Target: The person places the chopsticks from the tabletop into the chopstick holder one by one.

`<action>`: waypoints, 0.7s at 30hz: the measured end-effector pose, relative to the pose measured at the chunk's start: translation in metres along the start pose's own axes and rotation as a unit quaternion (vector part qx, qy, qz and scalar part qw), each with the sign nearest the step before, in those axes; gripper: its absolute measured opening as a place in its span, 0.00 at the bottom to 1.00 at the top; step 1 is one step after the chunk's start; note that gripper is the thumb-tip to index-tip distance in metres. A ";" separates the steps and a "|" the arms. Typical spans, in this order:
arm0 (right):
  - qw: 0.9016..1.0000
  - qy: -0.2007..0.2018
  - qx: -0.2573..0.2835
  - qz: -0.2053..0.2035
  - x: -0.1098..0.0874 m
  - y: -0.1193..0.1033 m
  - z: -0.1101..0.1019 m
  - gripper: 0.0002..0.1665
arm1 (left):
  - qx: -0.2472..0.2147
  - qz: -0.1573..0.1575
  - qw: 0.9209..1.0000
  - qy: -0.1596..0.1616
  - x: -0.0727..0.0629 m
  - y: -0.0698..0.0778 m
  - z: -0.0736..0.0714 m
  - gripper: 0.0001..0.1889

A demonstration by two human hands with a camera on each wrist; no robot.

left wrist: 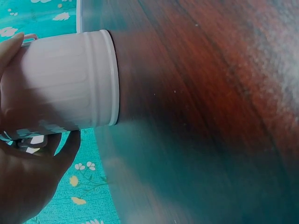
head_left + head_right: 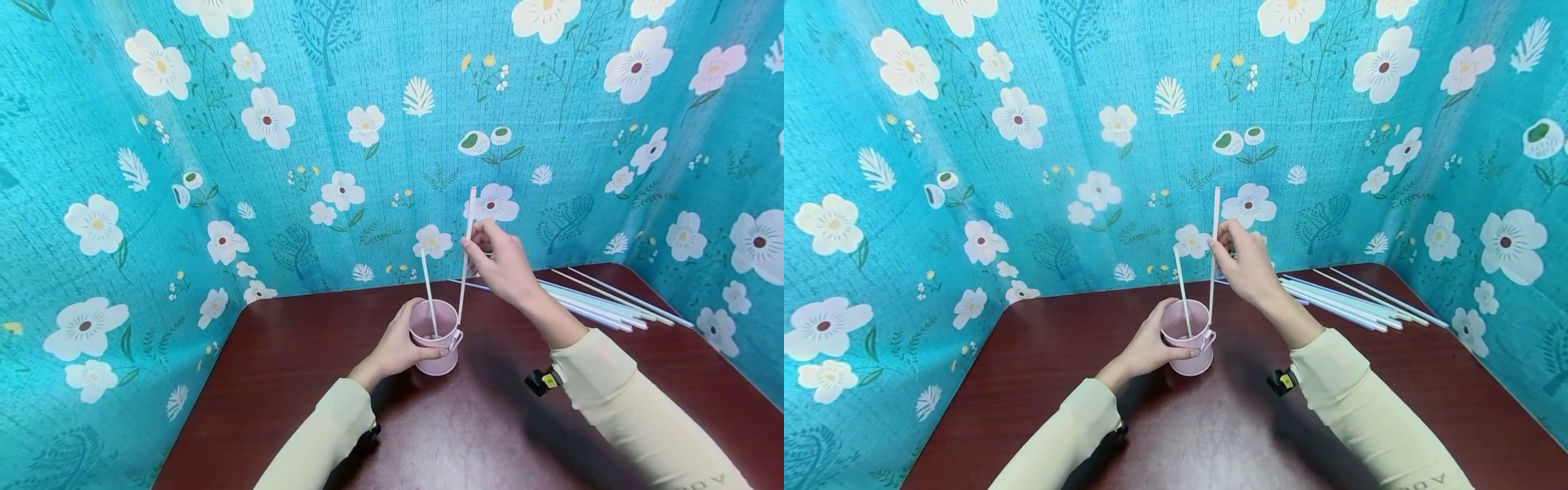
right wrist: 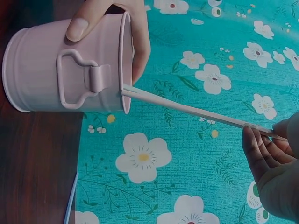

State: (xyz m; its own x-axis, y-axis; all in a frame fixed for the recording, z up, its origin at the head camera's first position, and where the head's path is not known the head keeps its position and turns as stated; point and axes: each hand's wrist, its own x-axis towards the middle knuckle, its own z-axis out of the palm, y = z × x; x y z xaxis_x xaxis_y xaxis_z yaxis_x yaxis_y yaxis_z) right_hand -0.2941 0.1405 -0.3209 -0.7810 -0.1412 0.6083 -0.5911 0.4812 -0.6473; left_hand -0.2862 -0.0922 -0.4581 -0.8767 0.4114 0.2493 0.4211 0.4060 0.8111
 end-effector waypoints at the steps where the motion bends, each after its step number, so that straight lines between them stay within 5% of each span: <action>1: 1.000 0.000 0.001 -0.001 0.000 0.000 0.001 0.08 | 0.005 0.000 1.000 0.000 0.000 0.000 0.000 0.52; 12: 1.000 0.011 0.000 -0.012 0.003 0.000 0.005 0.08 | 0.025 -0.003 1.000 0.007 0.003 0.000 -0.001 0.54; 21: 0.999 -0.033 0.014 0.026 -0.007 0.023 0.020 0.06 | 0.031 -0.011 0.999 0.003 0.002 -0.002 0.001 0.55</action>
State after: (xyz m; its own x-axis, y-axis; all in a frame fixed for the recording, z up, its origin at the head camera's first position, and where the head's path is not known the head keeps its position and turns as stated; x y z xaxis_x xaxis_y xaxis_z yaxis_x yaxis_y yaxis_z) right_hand -0.3061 0.1350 -0.3491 -0.8217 -0.1737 0.5427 -0.5543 0.4647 -0.6905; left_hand -0.2886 -0.0913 -0.4593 -0.8876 0.3961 0.2351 0.4145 0.4643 0.7826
